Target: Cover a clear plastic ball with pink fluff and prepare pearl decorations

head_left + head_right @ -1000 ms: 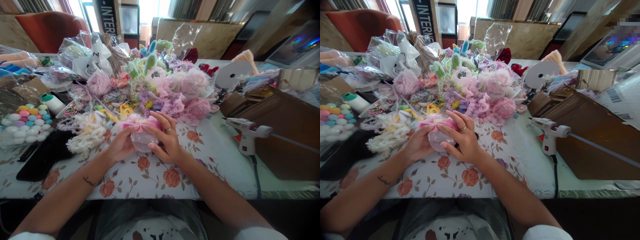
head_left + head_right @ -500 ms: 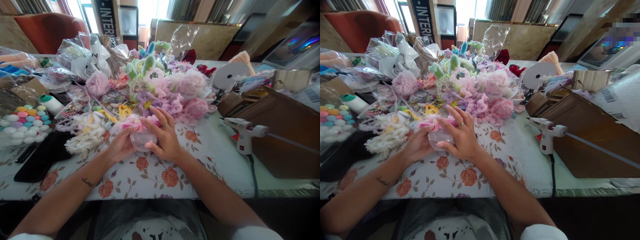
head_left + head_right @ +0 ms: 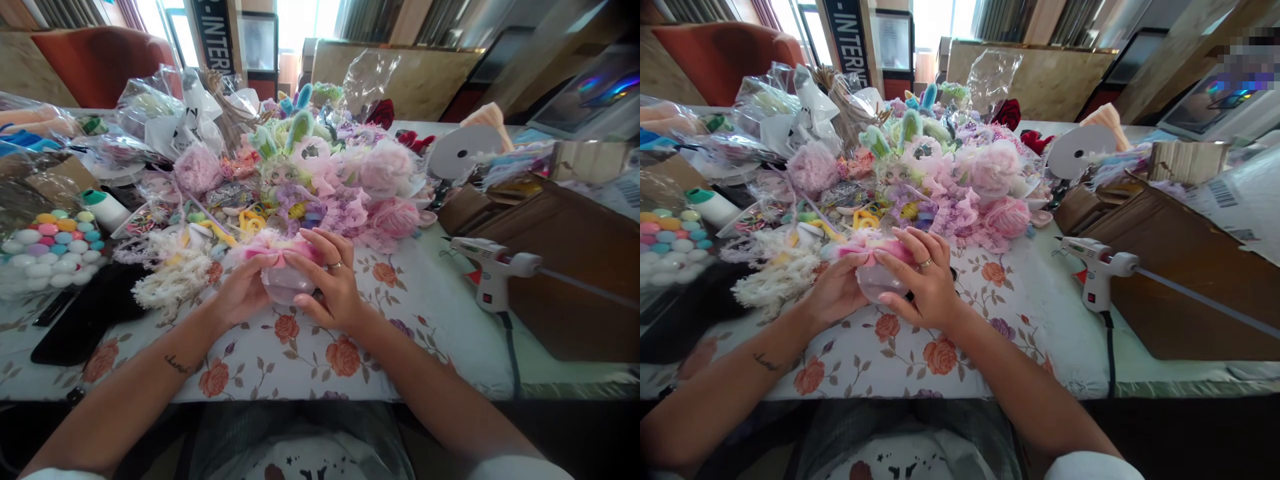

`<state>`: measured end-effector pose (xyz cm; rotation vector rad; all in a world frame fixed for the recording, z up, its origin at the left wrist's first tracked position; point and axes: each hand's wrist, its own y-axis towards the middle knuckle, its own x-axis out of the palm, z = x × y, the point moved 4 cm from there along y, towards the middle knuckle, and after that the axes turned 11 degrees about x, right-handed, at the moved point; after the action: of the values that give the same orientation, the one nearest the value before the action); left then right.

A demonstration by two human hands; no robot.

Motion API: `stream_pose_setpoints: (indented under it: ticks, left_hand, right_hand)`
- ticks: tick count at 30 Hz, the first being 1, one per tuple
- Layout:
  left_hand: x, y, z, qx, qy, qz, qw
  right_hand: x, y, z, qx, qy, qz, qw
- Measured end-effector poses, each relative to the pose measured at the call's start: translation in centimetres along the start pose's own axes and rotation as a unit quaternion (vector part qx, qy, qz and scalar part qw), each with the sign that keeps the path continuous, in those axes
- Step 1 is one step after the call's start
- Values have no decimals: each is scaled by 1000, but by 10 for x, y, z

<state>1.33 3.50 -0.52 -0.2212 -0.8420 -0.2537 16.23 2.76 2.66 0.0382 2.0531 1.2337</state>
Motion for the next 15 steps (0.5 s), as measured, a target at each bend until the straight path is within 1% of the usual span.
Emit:
stream_pose_setpoints:
  ticks: [8, 12, 15]
  left_hand:
    - [0, -1, 0, 7, 17, -3, 1000]
    - [1, -2, 1, 10, 24, -14, 1000]
    - [0, -1, 0, 8, 27, -8, 1000]
  right_hand:
    - [-1, 2, 0, 19, 0, -16, 1000]
    - [-1, 2, 0, 24, -5, -14, 1000]
    - [0, 1, 0, 19, 0, -10, 1000]
